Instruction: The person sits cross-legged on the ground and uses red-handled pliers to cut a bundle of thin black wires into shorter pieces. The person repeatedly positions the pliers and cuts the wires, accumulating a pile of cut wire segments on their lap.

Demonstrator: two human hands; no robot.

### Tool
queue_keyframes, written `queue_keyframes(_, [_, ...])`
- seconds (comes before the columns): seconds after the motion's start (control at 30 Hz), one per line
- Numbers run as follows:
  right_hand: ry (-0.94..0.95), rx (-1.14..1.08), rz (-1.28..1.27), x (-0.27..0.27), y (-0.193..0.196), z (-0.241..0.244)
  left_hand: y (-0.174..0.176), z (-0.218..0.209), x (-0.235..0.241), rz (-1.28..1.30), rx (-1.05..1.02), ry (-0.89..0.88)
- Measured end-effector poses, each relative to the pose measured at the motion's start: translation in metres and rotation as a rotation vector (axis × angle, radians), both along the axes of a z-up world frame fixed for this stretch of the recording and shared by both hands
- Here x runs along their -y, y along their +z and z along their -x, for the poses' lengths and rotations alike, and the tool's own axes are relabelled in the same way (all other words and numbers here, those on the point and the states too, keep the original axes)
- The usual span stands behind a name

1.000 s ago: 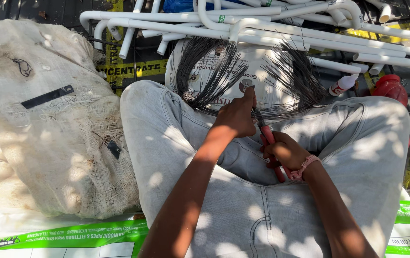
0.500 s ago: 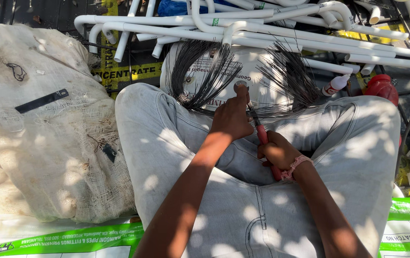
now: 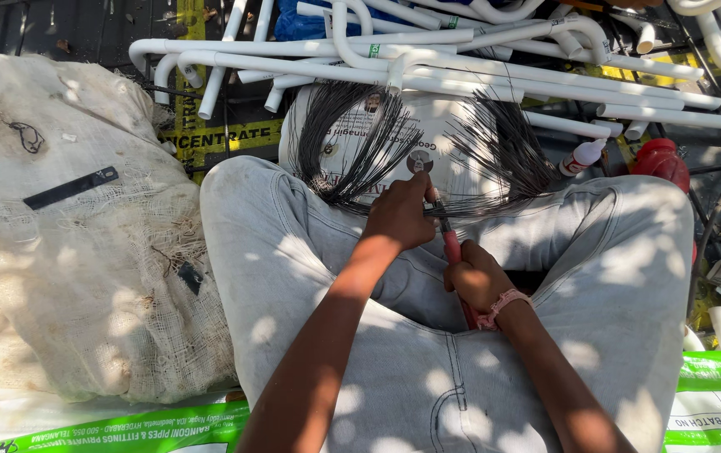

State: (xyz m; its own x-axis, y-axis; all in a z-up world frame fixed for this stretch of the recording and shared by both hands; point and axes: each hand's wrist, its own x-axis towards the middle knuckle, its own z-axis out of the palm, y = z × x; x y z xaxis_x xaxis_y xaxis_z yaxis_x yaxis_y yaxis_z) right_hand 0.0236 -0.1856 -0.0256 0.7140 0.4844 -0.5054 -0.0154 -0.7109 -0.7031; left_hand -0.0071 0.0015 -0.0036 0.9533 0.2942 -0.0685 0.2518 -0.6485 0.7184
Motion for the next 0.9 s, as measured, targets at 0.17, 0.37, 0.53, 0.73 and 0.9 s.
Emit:
queue_keyframes(0.17, [-0.027,0.063,0.078,-0.003,0.002,0.005,-0.014,-0.004,-0.010,0.047,-0.011,0.032])
queue_keyframes(0.37, [-0.081,0.069,0.119,-0.002,-0.007,0.004,-0.033,-0.008,-0.017,0.227,0.107,0.043])
queue_keyframes(0.53, [-0.123,0.211,0.124,-0.005,-0.029,0.000,-0.028,-0.010,-0.016,0.286,0.066,0.030])
queue_keyframes(0.73, [-0.238,-0.029,-0.036,-0.004,-0.034,0.004,-0.015,-0.012,-0.019,0.320,0.029,0.012])
queue_keyframes(0.9, [-0.279,-0.429,-0.186,-0.002,-0.009,-0.002,-0.018,-0.014,-0.024,0.289,-0.009,0.014])
